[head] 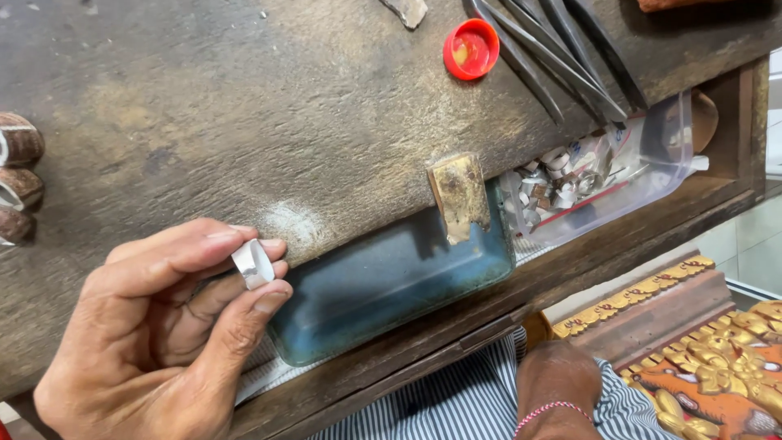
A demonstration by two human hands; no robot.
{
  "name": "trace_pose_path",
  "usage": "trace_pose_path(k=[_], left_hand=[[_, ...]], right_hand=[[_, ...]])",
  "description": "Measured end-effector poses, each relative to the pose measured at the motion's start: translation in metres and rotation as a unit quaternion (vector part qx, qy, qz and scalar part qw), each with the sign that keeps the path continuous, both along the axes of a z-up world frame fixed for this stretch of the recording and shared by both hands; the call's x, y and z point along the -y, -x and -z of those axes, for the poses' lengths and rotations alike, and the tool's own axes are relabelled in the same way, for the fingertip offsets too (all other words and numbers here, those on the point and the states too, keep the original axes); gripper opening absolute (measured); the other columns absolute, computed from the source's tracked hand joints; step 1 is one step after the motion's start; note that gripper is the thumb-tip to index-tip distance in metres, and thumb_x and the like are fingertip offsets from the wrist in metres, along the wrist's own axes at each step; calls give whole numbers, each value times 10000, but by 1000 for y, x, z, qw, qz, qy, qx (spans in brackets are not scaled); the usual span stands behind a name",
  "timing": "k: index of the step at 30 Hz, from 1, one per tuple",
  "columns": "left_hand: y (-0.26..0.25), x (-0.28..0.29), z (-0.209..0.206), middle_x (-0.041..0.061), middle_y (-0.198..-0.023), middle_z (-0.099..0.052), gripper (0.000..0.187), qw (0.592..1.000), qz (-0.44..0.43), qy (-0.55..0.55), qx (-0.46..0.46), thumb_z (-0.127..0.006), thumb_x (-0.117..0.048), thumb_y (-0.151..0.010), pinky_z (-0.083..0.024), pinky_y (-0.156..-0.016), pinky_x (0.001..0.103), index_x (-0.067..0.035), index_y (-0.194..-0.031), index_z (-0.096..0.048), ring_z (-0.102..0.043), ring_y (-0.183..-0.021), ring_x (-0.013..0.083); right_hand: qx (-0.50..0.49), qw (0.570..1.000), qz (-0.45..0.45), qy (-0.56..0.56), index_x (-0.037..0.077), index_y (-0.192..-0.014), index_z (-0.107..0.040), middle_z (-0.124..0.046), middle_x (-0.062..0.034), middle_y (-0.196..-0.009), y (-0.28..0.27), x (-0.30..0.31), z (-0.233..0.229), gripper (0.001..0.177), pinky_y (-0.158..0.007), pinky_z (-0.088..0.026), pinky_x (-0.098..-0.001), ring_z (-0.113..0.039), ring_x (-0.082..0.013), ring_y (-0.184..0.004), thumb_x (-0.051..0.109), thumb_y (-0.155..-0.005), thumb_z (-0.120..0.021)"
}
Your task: Filing the edges of a metal ring to smooth the surface
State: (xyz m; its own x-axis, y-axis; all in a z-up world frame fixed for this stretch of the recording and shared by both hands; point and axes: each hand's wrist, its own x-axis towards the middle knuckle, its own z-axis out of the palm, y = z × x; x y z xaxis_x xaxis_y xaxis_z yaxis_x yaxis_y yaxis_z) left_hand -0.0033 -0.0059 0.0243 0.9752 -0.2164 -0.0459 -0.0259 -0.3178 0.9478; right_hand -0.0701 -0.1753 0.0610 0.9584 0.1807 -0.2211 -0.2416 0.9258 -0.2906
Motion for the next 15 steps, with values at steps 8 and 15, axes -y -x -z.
trace_pose_path(k=[8,15], left_hand=[[6,1,5,296,-1233,-624,396,997,-52,43,-40,-725,189,-821,-642,-906,290,164,-1167,-535,-783,-986,320],[4,-17,14,163,-1176,-725,360,969,-14,215,-119,-756,14,-876,-655,-943,293,12,-1206,-611,-783,-1037,237]], right_hand=[[-30,999,-19,-25,40,-882,-501,-422,-76,-617,28,12,16,240,-384,-156,-396,-278,-198,-422,204,-1018,-610],[36,814,3,580,58,-1157,-581,-773,-184,-785,37,7,87,217,-362,-359,-133,-434,-47,-359,196,-1077,-434]])
